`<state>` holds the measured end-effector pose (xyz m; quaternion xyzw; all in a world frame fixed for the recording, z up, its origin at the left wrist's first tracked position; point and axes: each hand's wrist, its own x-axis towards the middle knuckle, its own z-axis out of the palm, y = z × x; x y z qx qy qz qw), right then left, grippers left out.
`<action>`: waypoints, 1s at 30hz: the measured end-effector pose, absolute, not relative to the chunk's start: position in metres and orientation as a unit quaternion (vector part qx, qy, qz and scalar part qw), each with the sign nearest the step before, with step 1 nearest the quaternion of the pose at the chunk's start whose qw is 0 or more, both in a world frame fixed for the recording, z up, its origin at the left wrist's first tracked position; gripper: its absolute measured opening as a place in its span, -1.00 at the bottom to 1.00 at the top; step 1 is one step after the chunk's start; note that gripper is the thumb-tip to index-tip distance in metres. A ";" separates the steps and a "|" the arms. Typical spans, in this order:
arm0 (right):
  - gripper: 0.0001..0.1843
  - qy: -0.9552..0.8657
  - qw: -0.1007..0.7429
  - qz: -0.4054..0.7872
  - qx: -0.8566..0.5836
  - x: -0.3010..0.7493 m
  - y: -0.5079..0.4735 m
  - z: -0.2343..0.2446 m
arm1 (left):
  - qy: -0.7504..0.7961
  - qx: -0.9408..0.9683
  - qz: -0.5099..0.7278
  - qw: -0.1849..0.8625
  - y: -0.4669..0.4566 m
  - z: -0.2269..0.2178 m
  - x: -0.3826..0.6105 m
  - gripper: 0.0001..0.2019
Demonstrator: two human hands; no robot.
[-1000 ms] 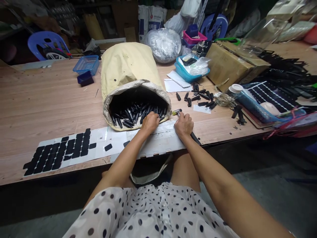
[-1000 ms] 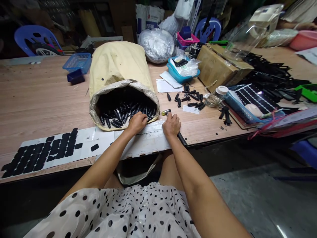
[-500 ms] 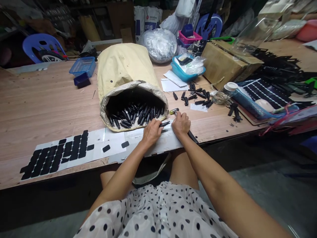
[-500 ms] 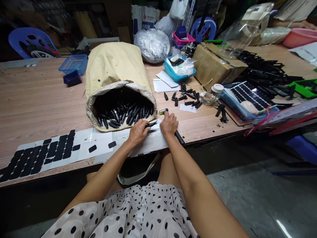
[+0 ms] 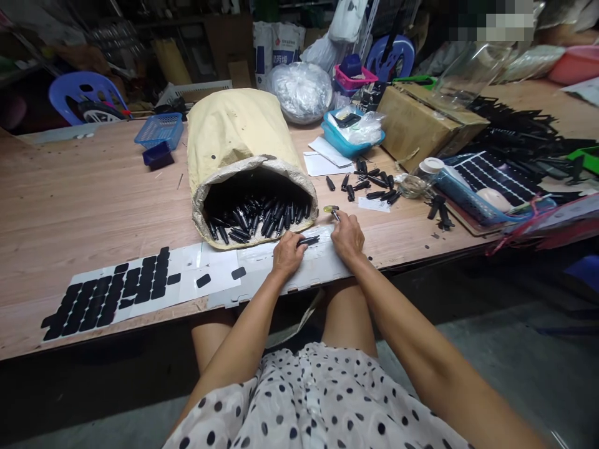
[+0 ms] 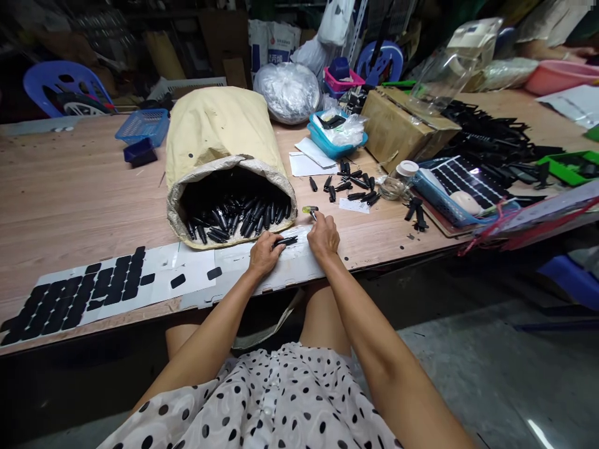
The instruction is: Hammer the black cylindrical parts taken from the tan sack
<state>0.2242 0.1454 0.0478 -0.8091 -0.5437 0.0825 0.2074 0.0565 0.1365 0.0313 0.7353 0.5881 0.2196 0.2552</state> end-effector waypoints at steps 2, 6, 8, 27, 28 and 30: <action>-0.50 -0.563 0.266 0.092 -0.777 0.226 0.132 0.048 | 0.588 0.733 0.223 0.261 0.137 0.031 0.057 -0.79; -0.53 -0.621 0.325 0.124 -0.702 0.221 0.105 0.044 | 0.592 0.726 0.218 0.273 0.138 0.032 0.058 -0.80; -0.53 -0.639 0.337 0.126 -0.680 0.216 0.096 0.042 | 0.595 0.725 0.216 0.273 0.139 0.032 0.059 -0.80; -0.55 -0.655 0.296 0.128 -0.683 0.205 0.086 0.041 | 0.599 0.715 0.218 0.288 0.136 0.039 0.064 -0.83; -0.55 -0.643 0.299 0.113 -0.696 0.210 0.090 0.042 | 0.598 0.716 0.219 0.288 0.135 0.040 0.065 -0.83; -0.54 -0.606 0.289 0.082 -0.736 0.223 0.103 0.045 | 0.596 0.719 0.218 0.284 0.134 0.041 0.066 -0.83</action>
